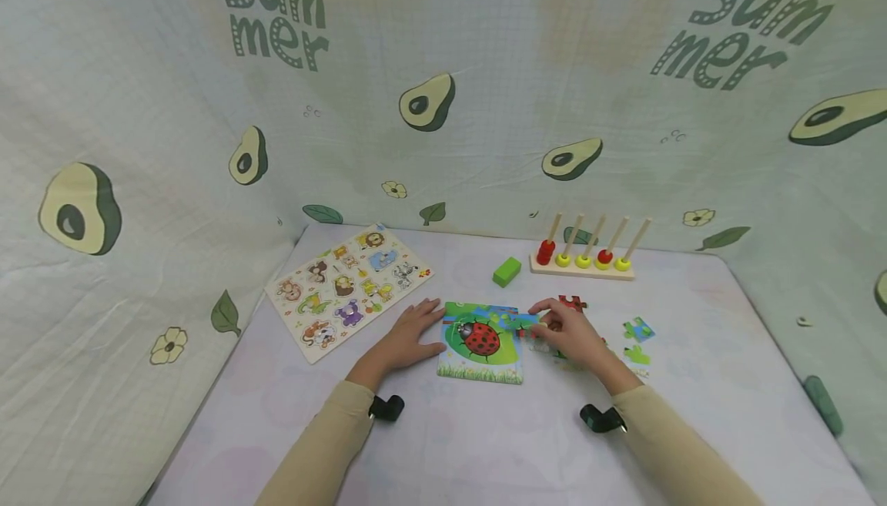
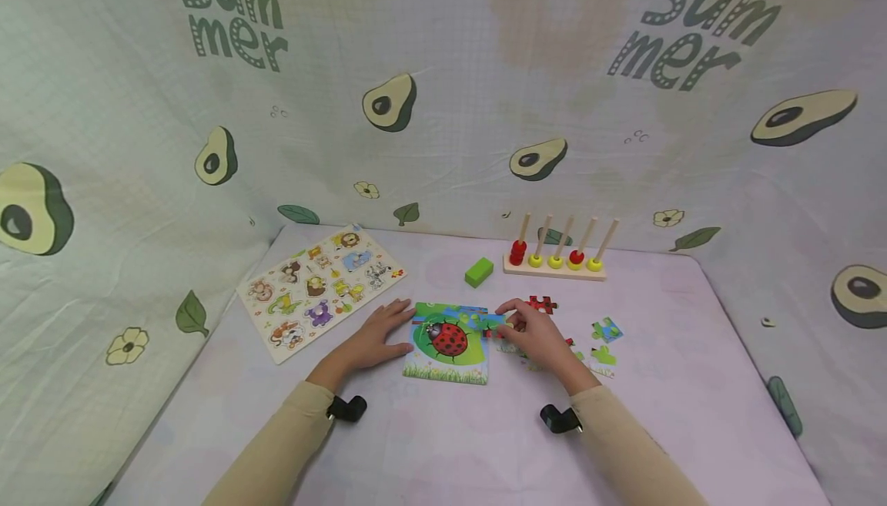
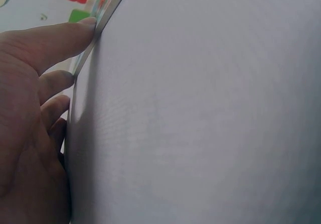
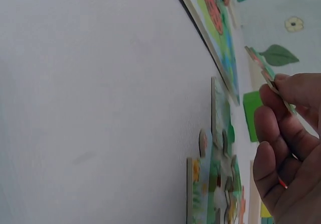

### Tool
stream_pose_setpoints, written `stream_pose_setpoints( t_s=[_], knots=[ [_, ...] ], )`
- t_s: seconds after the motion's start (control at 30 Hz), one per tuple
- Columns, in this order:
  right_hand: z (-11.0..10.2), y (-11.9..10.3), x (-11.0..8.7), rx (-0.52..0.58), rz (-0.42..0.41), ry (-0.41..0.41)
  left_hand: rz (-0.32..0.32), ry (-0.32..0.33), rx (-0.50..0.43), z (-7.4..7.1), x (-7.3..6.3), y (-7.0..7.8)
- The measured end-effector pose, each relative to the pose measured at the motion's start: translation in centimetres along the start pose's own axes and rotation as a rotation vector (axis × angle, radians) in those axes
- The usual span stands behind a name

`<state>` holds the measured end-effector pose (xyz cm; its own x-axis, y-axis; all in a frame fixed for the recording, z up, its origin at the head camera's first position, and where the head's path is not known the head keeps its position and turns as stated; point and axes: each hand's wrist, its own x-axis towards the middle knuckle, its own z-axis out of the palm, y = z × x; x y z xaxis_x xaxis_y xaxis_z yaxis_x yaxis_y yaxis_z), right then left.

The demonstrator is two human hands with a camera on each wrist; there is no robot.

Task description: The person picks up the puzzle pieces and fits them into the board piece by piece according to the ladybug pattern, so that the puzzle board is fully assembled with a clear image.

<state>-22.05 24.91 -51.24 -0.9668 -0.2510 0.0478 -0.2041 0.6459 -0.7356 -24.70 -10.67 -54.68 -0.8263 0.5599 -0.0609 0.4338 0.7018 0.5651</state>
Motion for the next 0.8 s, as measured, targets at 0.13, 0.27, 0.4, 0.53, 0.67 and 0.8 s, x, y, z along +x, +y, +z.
stream_pose_setpoints(
  t_s=[0.13,0.27,0.4,0.53,0.67,0.8],
  knots=[
    [1.2,-0.7,0.8,0.013,0.007,-0.002,0.002,0.003,-0.002,0.0,-0.1,0.1],
    [2.5,-1.2,1.6,0.036,0.025,-0.001,0.005,0.004,-0.003,0.0,-0.1,0.0],
    [3.6,-1.6,2.4,0.057,0.014,0.007,0.006,0.003,-0.005,0.0,-0.1,0.0],
    [4.5,-2.1,3.1,0.071,-0.002,0.003,0.009,0.003,-0.007,0.0,-0.1,-0.1],
    [5.1,-2.5,3.6,0.067,-0.005,-0.005,0.012,0.003,-0.006,0.0,0.0,-0.1],
    [5.6,-2.9,4.1,0.061,0.002,-0.009,0.013,0.001,-0.009,0.0,0.0,-0.1]
  ],
)
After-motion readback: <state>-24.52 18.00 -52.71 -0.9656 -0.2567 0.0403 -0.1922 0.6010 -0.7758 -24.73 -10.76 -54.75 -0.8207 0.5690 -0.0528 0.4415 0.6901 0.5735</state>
